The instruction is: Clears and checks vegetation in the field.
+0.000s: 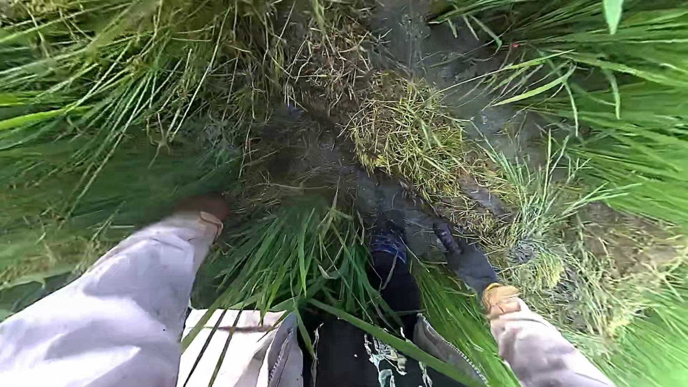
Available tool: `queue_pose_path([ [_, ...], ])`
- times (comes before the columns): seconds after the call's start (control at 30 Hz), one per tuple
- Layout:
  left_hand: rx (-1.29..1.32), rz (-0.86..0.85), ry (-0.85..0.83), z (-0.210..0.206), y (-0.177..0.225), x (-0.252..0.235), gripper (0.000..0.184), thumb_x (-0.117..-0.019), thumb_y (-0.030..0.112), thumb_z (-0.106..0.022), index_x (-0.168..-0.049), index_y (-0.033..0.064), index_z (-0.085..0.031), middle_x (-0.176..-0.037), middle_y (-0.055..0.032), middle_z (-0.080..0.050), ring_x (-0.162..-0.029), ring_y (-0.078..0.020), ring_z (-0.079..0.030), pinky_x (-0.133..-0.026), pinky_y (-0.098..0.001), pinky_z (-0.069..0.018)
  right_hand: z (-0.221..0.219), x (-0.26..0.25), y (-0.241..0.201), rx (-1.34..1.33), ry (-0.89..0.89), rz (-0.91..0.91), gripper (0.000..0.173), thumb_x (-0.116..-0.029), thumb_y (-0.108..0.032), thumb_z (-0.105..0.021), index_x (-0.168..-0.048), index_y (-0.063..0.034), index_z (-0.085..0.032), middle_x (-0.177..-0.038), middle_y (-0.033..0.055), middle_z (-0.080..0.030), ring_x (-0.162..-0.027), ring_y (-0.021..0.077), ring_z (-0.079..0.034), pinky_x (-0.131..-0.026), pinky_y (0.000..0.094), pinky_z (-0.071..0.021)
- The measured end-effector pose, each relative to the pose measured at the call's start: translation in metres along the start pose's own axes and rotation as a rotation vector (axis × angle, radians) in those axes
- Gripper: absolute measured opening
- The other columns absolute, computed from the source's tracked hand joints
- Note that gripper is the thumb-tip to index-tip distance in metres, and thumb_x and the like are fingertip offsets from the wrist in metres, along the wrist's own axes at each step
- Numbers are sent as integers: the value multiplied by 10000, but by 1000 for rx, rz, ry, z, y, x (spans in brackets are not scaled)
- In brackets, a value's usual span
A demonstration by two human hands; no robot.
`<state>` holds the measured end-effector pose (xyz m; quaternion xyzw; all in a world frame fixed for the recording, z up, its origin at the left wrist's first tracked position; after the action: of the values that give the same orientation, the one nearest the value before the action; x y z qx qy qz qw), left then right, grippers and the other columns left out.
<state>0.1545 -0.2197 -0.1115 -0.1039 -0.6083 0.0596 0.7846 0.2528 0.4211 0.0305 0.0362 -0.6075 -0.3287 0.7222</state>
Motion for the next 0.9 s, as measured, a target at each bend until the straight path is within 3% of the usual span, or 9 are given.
queue_pose_path([
  [0.1,75,61,40,6,26,17,400,-931,273,-713,-1195,-25,-676,-1169,-318,-674,-1132,-529,-630,-916,-747,-479,8,39,-1,-273,42,56,472,-888,-543,-676,-1222,-210,-665,-1040,94,-730,-954,294,-707,-818,604,-572],
  [0.23,-7,26,1,35,64,66,384,-974,218,-652,-1219,-78,-657,-1221,-343,-653,-1197,-522,-610,-997,-708,-457,11,75,-59,-1466,111,349,288,-935,-155,-666,-1169,2,-609,-808,90,-661,-654,179,-643,-610,371,-589],
  [0.33,-108,63,-235,70,93,131,477,-1110,232,-419,-1513,-21,-443,-1559,-262,-444,-1475,-419,-403,-1214,-573,-304,13,60,-139,-1964,25,481,136,-1019,-131,-544,-1095,-30,-594,-762,50,-626,-620,145,-614,-593,344,-581],
  [0.37,-51,-3,212,48,86,111,356,-980,190,-617,-1176,-95,-702,-1186,-337,-689,-1156,-513,-652,-1001,-683,-478,-4,38,-161,-1894,21,481,158,-1004,-119,-577,-1113,-8,-608,-798,84,-636,-652,165,-620,-615,348,-577],
  [0.43,-71,103,27,37,74,65,441,-958,267,-671,-1229,-81,-654,-1233,-340,-652,-1202,-518,-610,-994,-710,-463,-65,-14,-189,-1337,11,435,359,-998,-256,-661,-1268,-21,-635,-1062,134,-709,-932,203,-696,-850,378,-601],
  [0.53,-149,149,-123,48,75,51,551,-913,331,-730,-1288,-58,-622,-1303,-312,-629,-1244,-482,-598,-984,-688,-480,-93,-31,-183,-759,-96,400,523,-1048,-408,-543,-1454,-78,-552,-1396,187,-615,-1303,330,-582,-1092,559,-458],
  [0.73,-191,168,-160,54,90,59,470,-1014,260,-610,-1332,-85,-586,-1356,-338,-591,-1285,-510,-562,-1024,-698,-448,-49,-15,-176,-1571,-78,387,356,-927,-152,-752,-1215,11,-621,-949,135,-706,-800,195,-699,-745,368,-620],
  [0.8,-166,181,-164,50,92,55,453,-1029,256,-589,-1351,-63,-586,-1371,-332,-586,-1298,-514,-552,-1035,-706,-434,-63,-41,-176,-1408,-20,370,382,-913,-168,-764,-1229,-4,-627,-1017,134,-707,-898,200,-702,-839,376,-612],
  [0.9,-207,163,-144,62,103,67,539,-963,336,-661,-1365,-15,-587,-1322,-299,-629,-1247,-486,-599,-985,-691,-480,-112,-91,-125,-848,-20,310,497,-928,-368,-713,-1301,-49,-634,-1167,192,-697,-1087,325,-674,-957,571,-535],
])
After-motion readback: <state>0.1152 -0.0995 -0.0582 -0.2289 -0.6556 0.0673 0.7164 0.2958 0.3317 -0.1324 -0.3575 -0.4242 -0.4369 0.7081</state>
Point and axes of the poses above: each hand's wrist, its own x-axis away from the middle knuckle, its own z-axis out of the back of the hand, y = z × x, the point moved 5 cm from there along -x, towards the middle knuckle
